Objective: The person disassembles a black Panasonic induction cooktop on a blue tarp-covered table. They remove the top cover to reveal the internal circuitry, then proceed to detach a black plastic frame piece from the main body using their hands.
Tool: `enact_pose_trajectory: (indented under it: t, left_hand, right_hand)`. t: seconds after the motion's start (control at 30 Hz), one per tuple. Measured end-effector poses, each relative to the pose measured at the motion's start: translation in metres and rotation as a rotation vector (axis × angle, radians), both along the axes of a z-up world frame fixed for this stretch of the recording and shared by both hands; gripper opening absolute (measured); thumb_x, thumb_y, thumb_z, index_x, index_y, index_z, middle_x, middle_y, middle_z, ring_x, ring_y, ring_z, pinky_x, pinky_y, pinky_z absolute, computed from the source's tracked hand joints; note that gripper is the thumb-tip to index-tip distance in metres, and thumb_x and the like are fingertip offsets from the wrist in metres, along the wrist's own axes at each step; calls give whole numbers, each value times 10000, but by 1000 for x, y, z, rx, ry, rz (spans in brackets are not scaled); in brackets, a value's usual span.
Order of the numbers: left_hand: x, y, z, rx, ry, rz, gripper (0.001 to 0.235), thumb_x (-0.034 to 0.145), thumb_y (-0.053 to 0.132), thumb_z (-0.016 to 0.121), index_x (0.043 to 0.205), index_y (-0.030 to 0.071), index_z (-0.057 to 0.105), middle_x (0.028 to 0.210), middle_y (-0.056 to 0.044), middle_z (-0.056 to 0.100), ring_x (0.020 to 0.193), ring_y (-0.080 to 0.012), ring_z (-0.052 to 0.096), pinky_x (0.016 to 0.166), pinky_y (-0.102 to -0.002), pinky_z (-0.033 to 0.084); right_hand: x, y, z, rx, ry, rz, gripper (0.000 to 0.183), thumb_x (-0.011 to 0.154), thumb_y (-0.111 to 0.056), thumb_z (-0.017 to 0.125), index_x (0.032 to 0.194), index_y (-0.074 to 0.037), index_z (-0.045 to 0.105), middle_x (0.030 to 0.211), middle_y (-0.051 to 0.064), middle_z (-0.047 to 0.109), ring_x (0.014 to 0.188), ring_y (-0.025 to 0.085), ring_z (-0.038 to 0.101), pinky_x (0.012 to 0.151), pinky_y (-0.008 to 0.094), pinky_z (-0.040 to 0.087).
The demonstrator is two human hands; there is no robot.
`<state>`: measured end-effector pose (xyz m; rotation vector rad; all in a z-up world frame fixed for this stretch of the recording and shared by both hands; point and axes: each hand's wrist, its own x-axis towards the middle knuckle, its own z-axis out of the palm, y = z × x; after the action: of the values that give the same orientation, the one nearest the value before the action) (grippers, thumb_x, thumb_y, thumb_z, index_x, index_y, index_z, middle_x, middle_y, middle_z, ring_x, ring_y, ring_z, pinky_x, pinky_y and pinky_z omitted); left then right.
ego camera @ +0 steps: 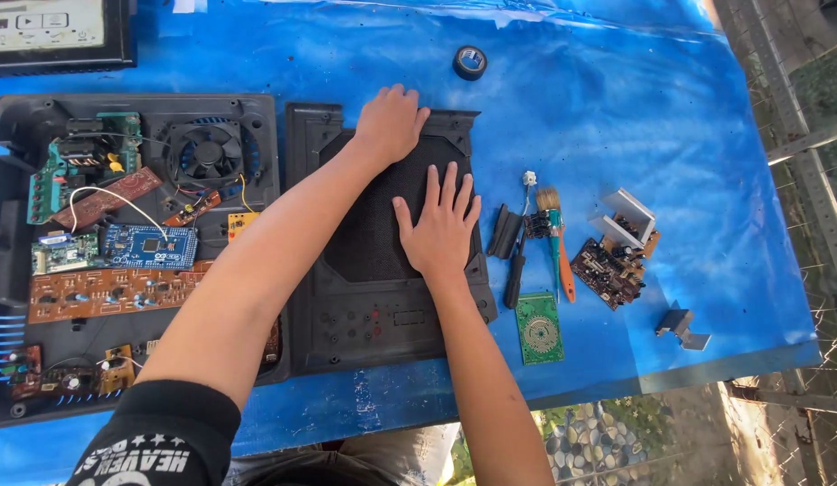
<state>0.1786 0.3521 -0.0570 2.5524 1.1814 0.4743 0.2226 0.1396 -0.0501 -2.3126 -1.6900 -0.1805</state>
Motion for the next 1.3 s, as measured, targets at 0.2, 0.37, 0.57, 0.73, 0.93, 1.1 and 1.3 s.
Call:
enact_pose_trajectory:
  t: [0.2, 0.37, 0.57, 0.73, 0.93, 1.1, 1.3]
  left_hand:
    - [3, 26, 33, -186, 217, -106, 737, 961, 683, 627, 1290, 26, 569, 1266, -200, 593, 1104, -374, 585, 887, -490, 514]
    - [3, 29, 64, -399, 375, -136, 869, 834, 675, 774, 1421, 66, 575, 1446, -170, 511, 1170, -397, 599, 931, -530, 531]
    - [14, 37, 59, -412, 550, -163, 989, 751, 710, 832, 1349, -35, 575, 1271, -166, 594, 1077, -382, 624, 848, -502, 561]
    - [22, 38, 55, -428, 614, -121, 1047, 749, 701, 834, 1460, 6, 503, 1428, -159, 532, 1224, -415, 595, 955, -551, 549]
    - [31, 44, 52, -442, 705, -126, 1059, 766, 736, 783, 1486, 17, 489, 1479, -156, 498, 1261, -419, 577, 973, -560, 545]
    - [32, 45, 45, -352, 660, -163, 1013, 732, 737, 826, 1388, 9, 566, 1336, -155, 567, 1138, -383, 621, 878, -533, 577]
    - [42, 52, 39, -227, 731, -165, 969, 698, 839, 781, 1326, 119, 617, 1240, -90, 621, 1056, -329, 656, 805, -461, 577]
  right_hand:
    - [-3, 1, 7, -80, -7, -24, 872, 1010, -735, 262, 1642, -135, 277, 1710, 177, 202, 1564, 448, 151, 1188, 673, 193]
    - [-2, 3, 6, -97, -44, -40, 890, 995, -761, 248, 1648, -155, 265, 1710, 168, 209, 1561, 444, 177, 1188, 662, 210]
    - [-3, 3, 6, -75, -44, -31, 878, 1001, -752, 278, 1642, -153, 287, 1708, 169, 222, 1561, 445, 186, 1183, 665, 226]
    - [-4, 2, 6, -68, -38, -30, 875, 1003, -748, 284, 1642, -150, 289, 1708, 170, 221, 1562, 445, 185, 1186, 666, 220]
    - [-3, 2, 4, -60, -44, -27, 884, 1000, -754, 277, 1641, -145, 291, 1708, 171, 221, 1560, 448, 185, 1181, 670, 224]
    - [-3, 2, 4, -59, -29, -22, 876, 1004, -743, 288, 1639, -139, 295, 1705, 177, 227, 1558, 453, 182, 1178, 673, 218]
    - [-2, 2, 1, -36, -75, -17, 883, 1005, -749, 292, 1641, -136, 297, 1701, 177, 244, 1552, 452, 207, 1172, 665, 241]
